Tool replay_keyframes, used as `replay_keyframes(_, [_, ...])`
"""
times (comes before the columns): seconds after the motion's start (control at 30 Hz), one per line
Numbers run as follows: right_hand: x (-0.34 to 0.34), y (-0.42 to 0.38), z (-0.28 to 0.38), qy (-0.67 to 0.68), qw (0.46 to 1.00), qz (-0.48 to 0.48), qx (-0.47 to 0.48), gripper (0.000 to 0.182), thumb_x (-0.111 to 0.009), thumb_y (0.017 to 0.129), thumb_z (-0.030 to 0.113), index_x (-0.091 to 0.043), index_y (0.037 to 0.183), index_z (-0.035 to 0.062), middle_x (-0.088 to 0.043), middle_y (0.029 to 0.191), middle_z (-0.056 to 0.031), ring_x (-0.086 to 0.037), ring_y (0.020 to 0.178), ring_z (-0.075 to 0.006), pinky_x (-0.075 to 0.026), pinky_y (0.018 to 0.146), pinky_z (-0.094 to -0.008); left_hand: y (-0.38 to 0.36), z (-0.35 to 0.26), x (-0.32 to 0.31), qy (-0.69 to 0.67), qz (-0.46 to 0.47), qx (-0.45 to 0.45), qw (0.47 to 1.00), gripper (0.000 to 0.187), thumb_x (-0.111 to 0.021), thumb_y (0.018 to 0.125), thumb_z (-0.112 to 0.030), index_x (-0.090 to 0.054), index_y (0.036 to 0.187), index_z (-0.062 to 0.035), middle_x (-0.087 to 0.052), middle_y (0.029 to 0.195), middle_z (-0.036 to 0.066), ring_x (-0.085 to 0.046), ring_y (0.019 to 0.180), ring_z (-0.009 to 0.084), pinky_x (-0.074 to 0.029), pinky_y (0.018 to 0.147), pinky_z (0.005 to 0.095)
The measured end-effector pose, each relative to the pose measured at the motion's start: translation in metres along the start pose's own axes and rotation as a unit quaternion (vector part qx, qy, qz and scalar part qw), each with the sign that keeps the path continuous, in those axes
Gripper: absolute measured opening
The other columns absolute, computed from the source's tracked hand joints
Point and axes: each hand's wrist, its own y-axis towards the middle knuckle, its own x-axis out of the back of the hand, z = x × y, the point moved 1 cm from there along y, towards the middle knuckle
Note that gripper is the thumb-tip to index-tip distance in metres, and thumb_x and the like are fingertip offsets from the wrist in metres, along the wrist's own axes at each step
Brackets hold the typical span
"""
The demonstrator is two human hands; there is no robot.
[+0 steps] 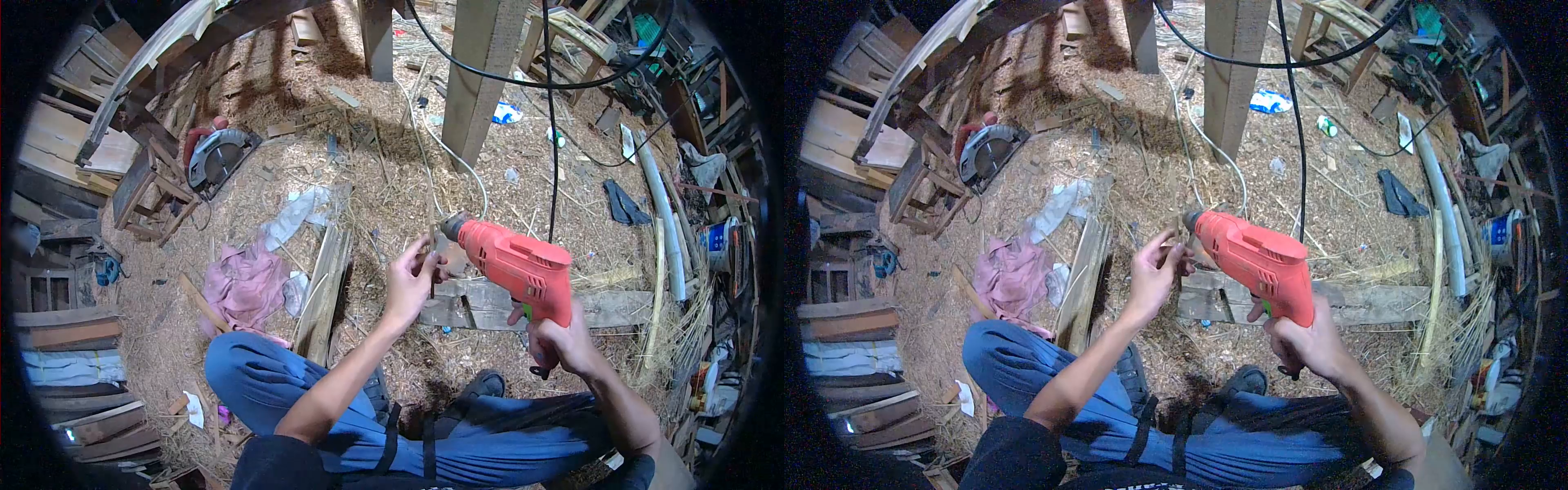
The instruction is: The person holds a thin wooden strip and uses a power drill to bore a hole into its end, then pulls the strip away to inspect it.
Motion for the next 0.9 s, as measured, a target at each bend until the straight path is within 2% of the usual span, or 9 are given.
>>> replay_keyframes(0.13, [0.002,0.0,-0.005,0.016,1.0,-0.003,-0.027,0.024,-0.054,0.08,0.008,-0.064,0.099,-0.0032,-0.055,0.059,-0.0034,-0.051,0.043,-0.0111,-0.04,0.04,-0.0267,0.0,0.016,0.004,0.017,-0.006,0.022,1.0,0.031,-0.055,0.1,-0.007,-0.052,0.128,0.0049,-0.071,0.093,0.014,-0.069,0.073,0.0167,-0.057,0.065,0.0286])
replay_keyframes(0.23, [0.004,0.003,-0.009,0.019,0.997,-0.007,-0.08,0.023,-0.056,0.081,0.011,-0.064,0.097,-0.003,-0.054,0.055,-0.0031,-0.049,0.041,-0.0112,-0.04,0.039,-0.0272,-0.007,0.051,0.003,-0.026,-0.002,0.094,0.995,0.015,-0.056,0.099,-0.007,-0.056,0.109,0.0041,-0.071,0.092,0.013,-0.07,0.072,0.0182,-0.057,0.063,0.0296])
replay_keyframes(0.37, [0.007,0.014,-0.043,0.026,0.995,-0.017,-0.093,0.022,-0.058,0.082,0.013,-0.065,0.096,-0.0025,-0.052,0.052,-0.0034,-0.048,0.039,-0.0116,-0.039,0.037,-0.0278,-0.025,0.093,0.003,0.025,0.022,0.197,0.98,0.015,-0.058,0.098,-0.009,-0.057,0.102,0.0048,-0.071,0.089,0.014,-0.071,0.072,0.0184,-0.056,0.061,0.0295])
replay_keyframes(0.47, [0.006,0.017,-0.051,0.004,0.989,0.004,-0.147,0.02,-0.059,0.083,0.014,-0.064,0.094,-0.0016,-0.052,0.051,-0.0031,-0.049,0.038,-0.0123,-0.039,0.037,-0.0289,-0.032,0.131,0.005,0.051,0.022,0.205,0.977,0.013,-0.058,0.097,-0.008,-0.058,0.101,0.0047,-0.071,0.088,0.015,-0.071,0.071,0.0187,-0.056,0.061,0.0298])
replay_keyframes(0.53, [0.005,0.019,-0.056,-0.018,0.985,0.019,-0.171,0.027,-0.056,0.081,0.011,-0.06,0.103,-0.0038,-0.054,0.057,-0.0036,-0.052,0.041,-0.0119,-0.042,0.039,-0.0283,-0.035,0.149,0.007,0.061,0.021,0.206,0.976,0.013,-0.056,0.098,-0.007,-0.058,0.103,0.0046,-0.07,0.089,0.015,-0.071,0.073,0.0196,-0.057,0.063,0.031])
replay_keyframes(0.67, [0.008,0.025,-0.079,-0.043,0.981,0.016,-0.191,0.028,-0.057,0.081,0.011,-0.06,0.104,-0.0036,-0.056,0.059,-0.0038,-0.052,0.041,-0.0124,-0.042,0.039,-0.0285,-0.035,0.153,0.009,0.088,0.029,0.209,0.974,0.013,-0.056,0.097,-0.005,-0.057,0.102,0.0066,-0.07,0.088,0.013,-0.07,0.074,0.0199,-0.058,0.064,0.0308])
replay_keyframes(0.73, [0.01,0.025,-0.088,-0.007,0.982,-0.035,-0.184,0.021,-0.062,0.082,0.017,-0.065,0.093,-0.0003,-0.053,0.055,-0.0015,-0.051,0.042,-0.0111,-0.04,0.039,-0.0291,-0.035,0.155,0.008,0.085,0.03,0.2,0.976,0.013,-0.057,0.097,-0.005,-0.057,0.102,0.0071,-0.07,0.088,0.013,-0.07,0.074,0.0199,-0.058,0.064,0.0308])
replay_keyframes(0.87, [0.011,0.03,-0.085,0.004,0.984,-0.023,-0.176,0.02,-0.063,0.082,0.017,-0.066,0.094,0.0008,-0.055,0.058,-0.0015,-0.052,0.044,-0.0111,-0.04,0.039,-0.029,-0.031,0.16,0.005,0.086,0.013,0.177,0.98,0.014,-0.058,0.097,-0.007,-0.06,0.098,0.0067,-0.07,0.085,0.014,-0.069,0.071,0.018,-0.057,0.062,0.0296])
replay_keyframes(0.9, [0.012,0.031,-0.086,0.0,0.984,-0.01,-0.181,0.024,-0.06,0.081,0.014,-0.063,0.1,-0.0011,-0.058,0.065,-0.0038,-0.052,0.043,-0.0116,-0.042,0.039,-0.0285,-0.029,0.16,0.004,0.091,0.014,0.175,0.98,0.015,-0.058,0.097,-0.007,-0.06,0.098,0.007,-0.07,0.084,0.014,-0.069,0.07,0.018,-0.057,0.061,0.0297])
